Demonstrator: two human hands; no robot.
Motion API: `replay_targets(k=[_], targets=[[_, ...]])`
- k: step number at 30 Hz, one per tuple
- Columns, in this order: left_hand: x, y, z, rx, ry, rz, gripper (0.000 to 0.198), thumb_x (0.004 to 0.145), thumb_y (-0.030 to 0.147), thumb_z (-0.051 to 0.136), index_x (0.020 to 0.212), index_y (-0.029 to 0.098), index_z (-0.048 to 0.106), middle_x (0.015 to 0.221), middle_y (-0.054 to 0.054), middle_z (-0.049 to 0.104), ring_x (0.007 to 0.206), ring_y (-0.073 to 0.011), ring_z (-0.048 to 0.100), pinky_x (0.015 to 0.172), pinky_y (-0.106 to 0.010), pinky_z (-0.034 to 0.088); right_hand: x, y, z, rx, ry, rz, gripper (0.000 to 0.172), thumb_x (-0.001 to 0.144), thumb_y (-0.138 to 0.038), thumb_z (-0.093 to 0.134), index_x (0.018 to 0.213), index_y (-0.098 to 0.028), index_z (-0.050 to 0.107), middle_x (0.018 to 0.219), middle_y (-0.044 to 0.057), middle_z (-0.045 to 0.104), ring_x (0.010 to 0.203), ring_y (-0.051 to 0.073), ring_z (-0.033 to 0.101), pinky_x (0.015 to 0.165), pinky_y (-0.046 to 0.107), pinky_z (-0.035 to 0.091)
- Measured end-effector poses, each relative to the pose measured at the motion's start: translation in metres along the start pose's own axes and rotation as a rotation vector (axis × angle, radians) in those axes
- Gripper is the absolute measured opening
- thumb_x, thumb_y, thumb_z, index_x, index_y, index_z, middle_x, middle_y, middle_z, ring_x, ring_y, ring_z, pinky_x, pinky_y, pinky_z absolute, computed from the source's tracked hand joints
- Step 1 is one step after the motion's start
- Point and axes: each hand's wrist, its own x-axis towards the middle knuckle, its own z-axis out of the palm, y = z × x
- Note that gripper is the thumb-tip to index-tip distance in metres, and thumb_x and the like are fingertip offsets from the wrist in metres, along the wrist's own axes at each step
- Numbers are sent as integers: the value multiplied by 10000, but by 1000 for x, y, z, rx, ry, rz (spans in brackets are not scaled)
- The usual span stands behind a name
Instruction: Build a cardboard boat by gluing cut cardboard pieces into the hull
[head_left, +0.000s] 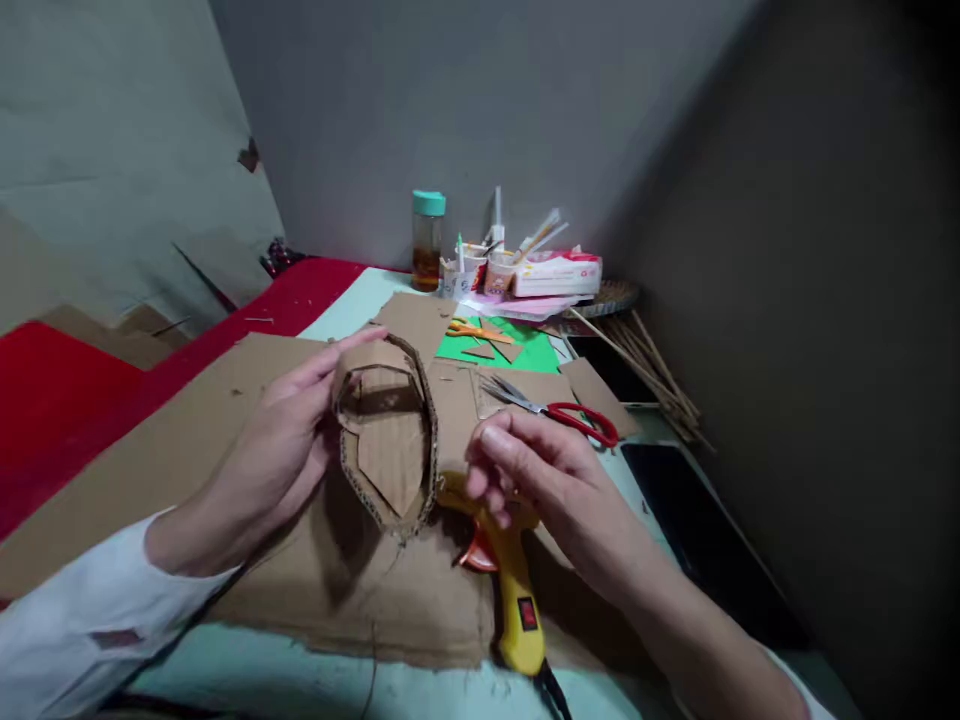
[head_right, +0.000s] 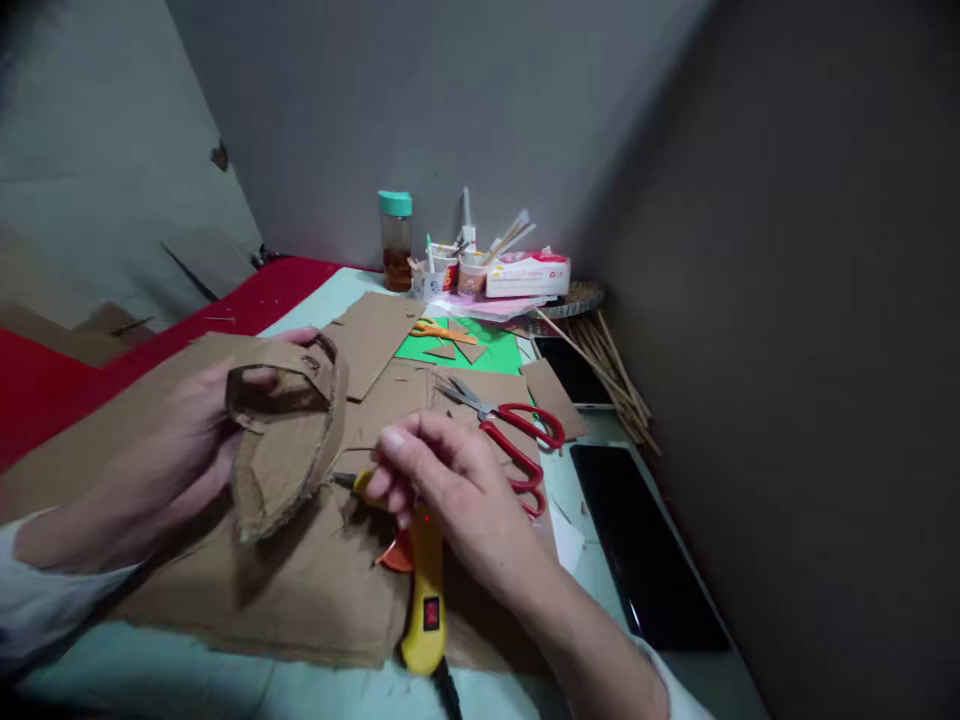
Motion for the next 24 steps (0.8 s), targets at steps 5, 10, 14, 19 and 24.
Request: replay_targets(k=[5, 10, 14, 19, 24], targets=[[5, -2, 9, 0, 80, 113, 465, 901, 271, 741, 1357, 209, 681, 1271, -60, 764, 1135, -205, 689, 921, -242, 556, -5, 1, 3, 29, -131, 63, 312, 904, -441, 785, 1053, -197, 660, 891, -17, 675, 756, 82, 623, 677, 174, 526], [6, -3, 8, 19, 91, 126, 563, 900, 238, 720, 1445, 160, 606, 1299, -116, 755, 1230, -284, 670, 1064, -400, 534, -4, -4, 8, 17, -61, 65, 720, 746, -364, 928, 1328, -235, 525, 960, -30, 653, 793, 80, 619, 720, 176, 529], [1, -1, 12, -21, 111, 98, 552, 942, 257, 679, 1474, 154, 572, 1269, -128, 770, 1212, -292, 689, 1034, -439, 574, 1, -1, 10, 29, -18, 37, 708, 701, -320, 937, 1290, -229, 555, 913, -33, 631, 806, 115, 633, 716, 212, 532], [-8, -2, 19, 23, 70, 93, 575, 935, 298, 709, 1488, 238, 564, 1483, -77, 646, 1309, -271, 633, 869, -260, 635, 5, 2, 11, -15, 17, -64, 749, 750, -373, 884, 1397, -250, 525, 1212, 50, 706, 1049, 218, 697, 848, 310, 576], [-9, -8, 13, 205, -17, 173, 556, 913, 359, 751, 1447, 328, 600, 1583, 11, 547, 1360, -242, 591, 917, -186, 590, 4, 2, 7, -149, 131, -183, 738, 792, -304, 862, 1442, -220, 522, 1498, 57, 584, 1371, 220, 556, 1133, 319, 450]])
